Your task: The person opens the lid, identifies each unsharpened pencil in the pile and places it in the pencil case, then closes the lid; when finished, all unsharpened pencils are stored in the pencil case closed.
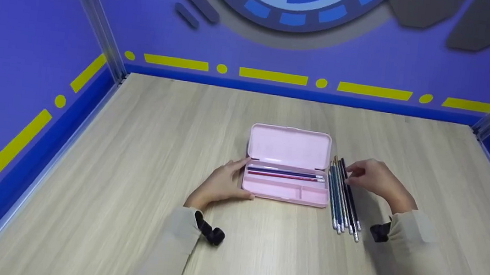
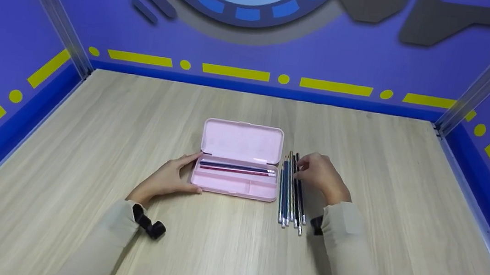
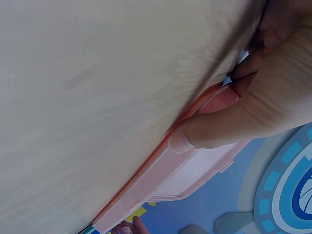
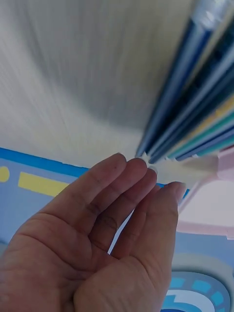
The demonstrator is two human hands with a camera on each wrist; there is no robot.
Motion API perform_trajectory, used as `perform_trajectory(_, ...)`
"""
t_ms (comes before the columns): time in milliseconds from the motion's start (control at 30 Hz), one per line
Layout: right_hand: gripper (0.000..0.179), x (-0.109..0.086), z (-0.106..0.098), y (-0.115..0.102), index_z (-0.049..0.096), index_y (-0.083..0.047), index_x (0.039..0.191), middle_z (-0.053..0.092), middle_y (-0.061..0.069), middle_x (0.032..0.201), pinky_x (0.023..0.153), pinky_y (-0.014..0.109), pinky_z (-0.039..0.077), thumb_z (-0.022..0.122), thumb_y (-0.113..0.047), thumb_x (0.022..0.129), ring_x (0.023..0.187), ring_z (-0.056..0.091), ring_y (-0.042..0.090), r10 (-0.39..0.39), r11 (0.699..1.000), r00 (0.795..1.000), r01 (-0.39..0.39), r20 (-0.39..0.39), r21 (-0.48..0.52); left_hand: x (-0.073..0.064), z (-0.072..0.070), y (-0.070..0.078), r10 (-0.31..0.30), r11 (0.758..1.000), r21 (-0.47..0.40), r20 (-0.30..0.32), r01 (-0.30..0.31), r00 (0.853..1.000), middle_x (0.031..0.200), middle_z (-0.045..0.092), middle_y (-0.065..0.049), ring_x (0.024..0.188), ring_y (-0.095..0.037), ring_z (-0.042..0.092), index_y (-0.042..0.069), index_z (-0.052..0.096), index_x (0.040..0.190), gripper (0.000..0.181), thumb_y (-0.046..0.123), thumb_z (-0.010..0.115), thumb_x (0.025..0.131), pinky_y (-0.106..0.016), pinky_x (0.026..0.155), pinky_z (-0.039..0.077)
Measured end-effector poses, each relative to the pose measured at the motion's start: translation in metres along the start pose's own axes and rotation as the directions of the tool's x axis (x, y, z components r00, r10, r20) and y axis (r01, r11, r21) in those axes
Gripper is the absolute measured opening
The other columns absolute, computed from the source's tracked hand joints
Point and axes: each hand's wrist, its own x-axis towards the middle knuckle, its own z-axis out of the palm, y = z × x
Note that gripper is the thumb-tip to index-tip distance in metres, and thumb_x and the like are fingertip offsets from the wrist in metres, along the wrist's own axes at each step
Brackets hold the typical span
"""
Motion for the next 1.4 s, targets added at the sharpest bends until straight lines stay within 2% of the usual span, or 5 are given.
perform_trajectory(333, 0.042, -0.002, 0.004, 0.013, 0.06, 0.01, 0.12, 0.066, 0.022, 0.103, 0.073, 0.034, 0.054, 0.068, -0.012, 0.085, 0.084, 0.061, 0.021, 0.115, 0.993, 0.989, -0.114, 0.089, -0.008, 0.001, 0.0, 0.001, 0.013, 1.0, 0.01, -0.004, -0.013, 1.0, 0.151, 0.04, -0.011, 0.141, -0.036, 0.033, 0.021, 0.036, 0.15, 0.104, 0.038, 0.088, 0.061, -0.049, 0.117, 0.026)
perform_trajectory(467, 0.044, -0.002, 0.006, 0.015, 0.059, 0.011, 0.119, 0.066, 0.022, 0.103, 0.071, 0.033, 0.054, 0.068, -0.013, 0.084, 0.082, 0.061, 0.021, 0.14, 0.99, 0.984, -0.14, 0.106, -0.011, 0.001, 0.001, -0.001, 0.004, 1.0, 0.013, 0.0, -0.004, 1.0, 0.152, 0.039, -0.01, 0.142, -0.038, 0.028, 0.022, 0.035, 0.15, 0.104, 0.038, 0.088, 0.062, -0.051, 0.117, 0.023)
perform_trajectory(800, 0.044, -0.004, 0.01, 0.022, 0.056, 0.013, 0.118, 0.065, 0.02, 0.089, 0.058, 0.028, 0.055, 0.07, -0.004, 0.08, 0.068, 0.063, 0.015, 0.145, 0.987, 0.988, -0.148, 0.061, 0.056, 0.0, 0.001, 0.0, -0.015, 1.0, 0.021, 0.002, 0.015, 1.0, 0.152, 0.039, -0.012, 0.143, -0.043, 0.023, 0.022, 0.035, 0.15, 0.103, 0.04, 0.087, 0.063, -0.054, 0.118, 0.021)
perform_trajectory(1100, 0.041, -0.003, 0.008, 0.023, 0.058, 0.015, 0.115, 0.067, 0.021, 0.091, 0.059, 0.027, 0.055, 0.068, -0.007, 0.082, 0.067, 0.062, 0.012, 0.156, 0.984, 0.987, -0.16, 0.049, 0.084, 0.001, -0.001, 0.001, -0.017, 1.0, 0.01, 0.004, 0.017, 1.0, 0.152, 0.037, -0.014, 0.141, -0.037, 0.031, 0.022, 0.034, 0.15, 0.105, 0.04, 0.088, 0.062, -0.05, 0.117, 0.025)
perform_trajectory(1400, 0.044, -0.004, 0.002, 0.017, 0.057, 0.014, 0.119, 0.066, 0.018, 0.094, 0.064, 0.031, 0.058, 0.065, -0.011, 0.084, 0.069, 0.061, 0.012, 0.127, 0.982, 0.992, -0.127, 0.013, 0.14, 0.0, 0.0, 0.001, -0.019, 1.0, -0.005, 0.003, 0.019, 1.0, 0.153, 0.037, -0.01, 0.143, -0.039, 0.025, 0.025, 0.035, 0.15, 0.104, 0.038, 0.088, 0.062, -0.052, 0.118, 0.021)
